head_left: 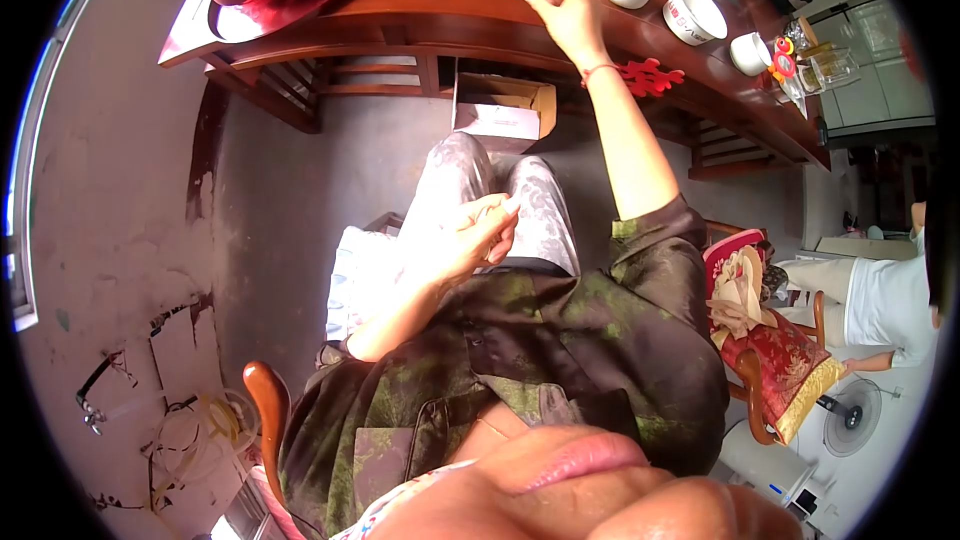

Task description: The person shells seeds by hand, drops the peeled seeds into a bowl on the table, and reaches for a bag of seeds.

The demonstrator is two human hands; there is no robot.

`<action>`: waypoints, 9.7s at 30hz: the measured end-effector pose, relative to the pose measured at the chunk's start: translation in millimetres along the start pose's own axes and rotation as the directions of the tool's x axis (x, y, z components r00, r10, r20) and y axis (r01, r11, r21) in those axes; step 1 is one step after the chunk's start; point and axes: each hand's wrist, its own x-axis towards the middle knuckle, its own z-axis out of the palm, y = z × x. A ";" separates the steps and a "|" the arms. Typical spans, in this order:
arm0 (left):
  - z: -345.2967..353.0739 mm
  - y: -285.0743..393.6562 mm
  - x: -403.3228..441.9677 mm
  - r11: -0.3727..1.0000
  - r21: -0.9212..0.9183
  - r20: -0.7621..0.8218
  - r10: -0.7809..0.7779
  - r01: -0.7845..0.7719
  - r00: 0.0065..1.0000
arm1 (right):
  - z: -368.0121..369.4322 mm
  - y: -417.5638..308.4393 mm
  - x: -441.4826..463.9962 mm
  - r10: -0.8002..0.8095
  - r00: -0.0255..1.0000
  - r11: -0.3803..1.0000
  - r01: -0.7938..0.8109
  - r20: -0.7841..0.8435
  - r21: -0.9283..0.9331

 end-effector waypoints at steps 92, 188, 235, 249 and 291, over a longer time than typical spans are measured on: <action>35.5 -5.5 -21.4 0.929 0.282 -0.138 0.288 -0.241 0.948 | -99.5 -187.6 -245.5 0.568 0.709 0.291 -0.648 0.418 0.704; 43.2 -13.6 -17.6 0.875 0.292 -0.138 0.438 -0.386 0.888 | -88.8 -185.7 -258.9 0.551 0.749 0.237 -0.562 0.367 0.792; 39.9 -17.0 -24.6 0.790 0.394 -0.068 0.535 -0.470 0.842 | -95.6 -188.7 -251.7 0.485 0.750 0.194 -0.594 0.450 0.781; 39.2 -14.7 -22.7 0.818 0.345 -0.124 0.525 -0.459 0.842 | -93.1 -181.8 -255.2 0.513 0.636 -0.128 -0.607 0.576 0.784; 24.4 -6.9 -21.2 0.950 0.037 -0.083 0.313 -0.311 0.946 | -96.9 -131.8 -246.6 0.675 0.597 -0.217 -0.403 0.435 0.889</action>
